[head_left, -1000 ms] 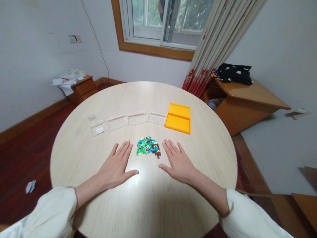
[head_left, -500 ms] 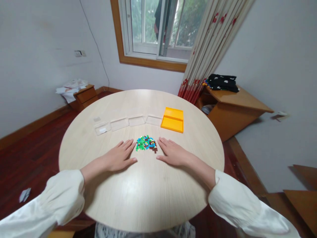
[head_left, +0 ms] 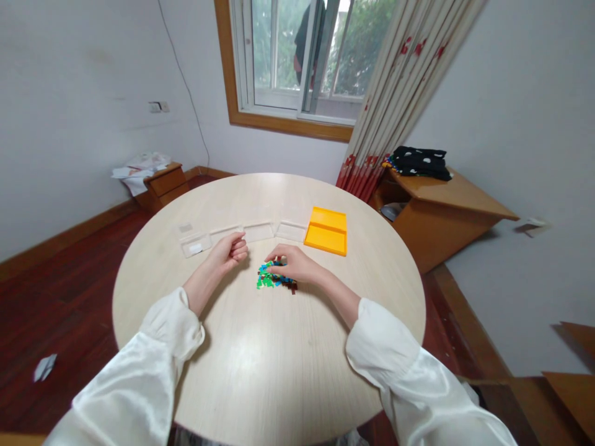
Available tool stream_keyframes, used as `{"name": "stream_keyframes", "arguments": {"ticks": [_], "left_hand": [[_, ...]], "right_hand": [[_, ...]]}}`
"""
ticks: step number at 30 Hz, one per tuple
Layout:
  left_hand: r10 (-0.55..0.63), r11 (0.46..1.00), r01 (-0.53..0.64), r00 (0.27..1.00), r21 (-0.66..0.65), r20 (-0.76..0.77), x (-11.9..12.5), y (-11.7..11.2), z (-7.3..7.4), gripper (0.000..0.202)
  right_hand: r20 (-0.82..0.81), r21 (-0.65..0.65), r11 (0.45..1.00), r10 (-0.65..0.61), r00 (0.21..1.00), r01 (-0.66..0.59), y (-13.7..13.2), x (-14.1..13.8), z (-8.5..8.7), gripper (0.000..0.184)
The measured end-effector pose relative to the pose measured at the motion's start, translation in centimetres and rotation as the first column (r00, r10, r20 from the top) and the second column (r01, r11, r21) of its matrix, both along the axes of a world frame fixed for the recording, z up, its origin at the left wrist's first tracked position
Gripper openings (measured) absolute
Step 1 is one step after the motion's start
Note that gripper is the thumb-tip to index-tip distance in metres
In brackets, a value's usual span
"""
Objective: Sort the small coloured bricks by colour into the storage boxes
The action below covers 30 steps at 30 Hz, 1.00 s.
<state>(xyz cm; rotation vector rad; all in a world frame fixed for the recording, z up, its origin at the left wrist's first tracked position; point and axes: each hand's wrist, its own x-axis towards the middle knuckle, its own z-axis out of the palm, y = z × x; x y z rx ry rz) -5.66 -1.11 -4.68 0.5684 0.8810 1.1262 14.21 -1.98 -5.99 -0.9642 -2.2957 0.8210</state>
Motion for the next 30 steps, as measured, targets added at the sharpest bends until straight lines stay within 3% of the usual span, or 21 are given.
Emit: {"name": "stream_keyframes", "arguments": {"ticks": [3, 5, 10, 15, 20, 25, 30], "left_hand": [[0.012, 1.000, -0.011, 0.999, -0.013, 0.032, 0.1, 0.1, -1.1, 0.040], [0.020, 1.000, -0.020, 1.000, 0.006, 0.012, 0.0, 0.1, -1.7, 0.041], [0.093, 0.981, -0.071, 0.989, 0.182, -0.114, 0.2, 0.0, -2.8, 0.043], [0.102, 0.958, -0.018, 0.955, 0.287, -0.278, 0.7, -0.6, -2.9, 0.037], [0.160, 0.902, 0.086, 0.844, 0.422, -0.513, 1.5, -1.7, -2.6, 0.022], [0.082, 0.838, 0.266, 0.803, 0.477, -0.590, 2.4, -2.8, -2.5, 0.022], [0.095, 0.850, 0.251, 0.792, 0.463, -0.603, 2.9, -3.0, -3.0, 0.017]], "right_hand": [[0.186, 0.151, 0.983, 0.080, 0.979, -0.109, -0.3, -0.5, -0.1, 0.016], [0.227, 0.185, 0.979, 0.046, 0.973, -0.090, -0.5, -0.6, -0.7, 0.014], [0.171, 0.235, 0.972, -0.052, 0.984, 0.010, -0.9, -0.4, -2.4, 0.012], [0.083, 0.262, 0.964, -0.062, 0.995, 0.039, -1.1, -0.4, -2.8, 0.012], [-0.073, 0.192, 0.967, -0.157, 0.985, 0.168, -1.0, -0.3, -2.7, 0.022], [-0.170, 0.074, 0.962, -0.247, 0.954, 0.262, -0.8, -0.1, -2.8, 0.034], [-0.233, 0.011, 0.962, -0.261, 0.937, 0.271, -0.8, -0.2, -3.1, 0.037]]}}
